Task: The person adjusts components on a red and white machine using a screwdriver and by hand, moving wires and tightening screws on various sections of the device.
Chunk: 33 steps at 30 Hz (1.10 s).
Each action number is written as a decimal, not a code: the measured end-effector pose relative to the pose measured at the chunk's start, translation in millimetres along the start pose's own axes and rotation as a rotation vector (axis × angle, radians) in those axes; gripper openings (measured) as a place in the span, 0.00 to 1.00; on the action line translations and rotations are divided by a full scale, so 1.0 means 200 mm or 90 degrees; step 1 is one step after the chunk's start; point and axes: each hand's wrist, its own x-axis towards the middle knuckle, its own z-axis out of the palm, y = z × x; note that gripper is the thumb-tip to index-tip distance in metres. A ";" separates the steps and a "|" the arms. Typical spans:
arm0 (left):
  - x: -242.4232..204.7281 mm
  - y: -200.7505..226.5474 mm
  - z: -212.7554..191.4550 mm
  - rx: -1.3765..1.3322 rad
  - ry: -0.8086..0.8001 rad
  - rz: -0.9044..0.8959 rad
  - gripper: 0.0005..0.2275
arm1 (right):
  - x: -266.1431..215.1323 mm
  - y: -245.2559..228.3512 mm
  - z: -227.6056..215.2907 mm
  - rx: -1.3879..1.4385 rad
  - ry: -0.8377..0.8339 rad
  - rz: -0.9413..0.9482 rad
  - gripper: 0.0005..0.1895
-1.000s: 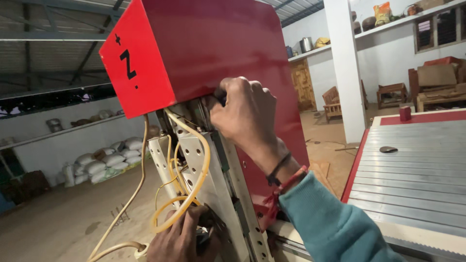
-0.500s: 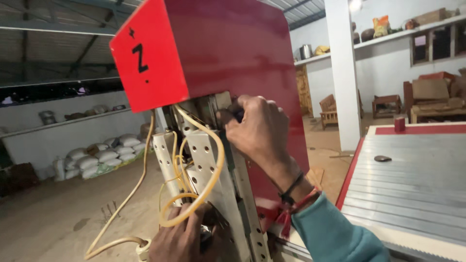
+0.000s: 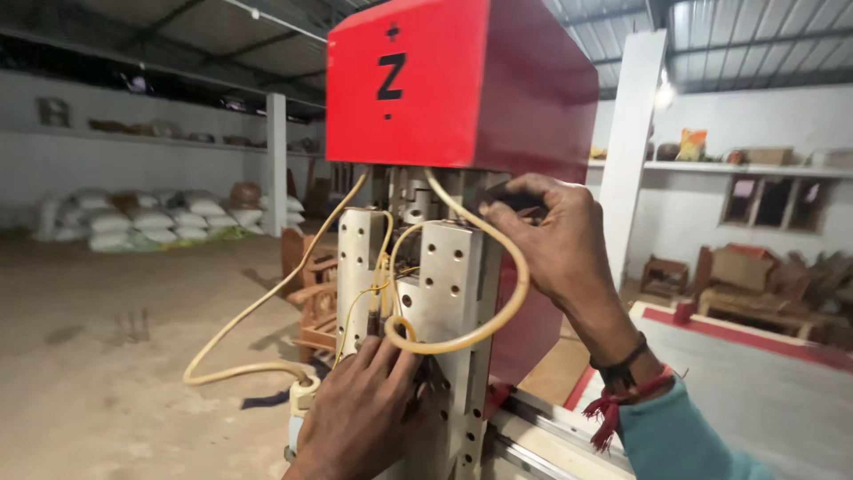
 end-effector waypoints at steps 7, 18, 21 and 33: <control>-0.06 -0.05 0.03 -0.041 0.056 0.027 0.20 | 0.03 -0.07 0.10 -0.166 0.067 -0.012 0.10; -0.08 -0.08 0.07 -0.066 0.068 0.044 0.18 | 0.14 -0.17 0.12 -0.346 0.060 0.053 0.11; -0.06 -0.07 0.10 -0.043 0.123 0.044 0.19 | 0.09 -0.15 0.14 -0.370 0.101 -0.005 0.12; -0.08 -0.06 0.08 -0.113 0.124 0.050 0.15 | 0.05 -0.14 0.10 -0.345 0.070 0.061 0.16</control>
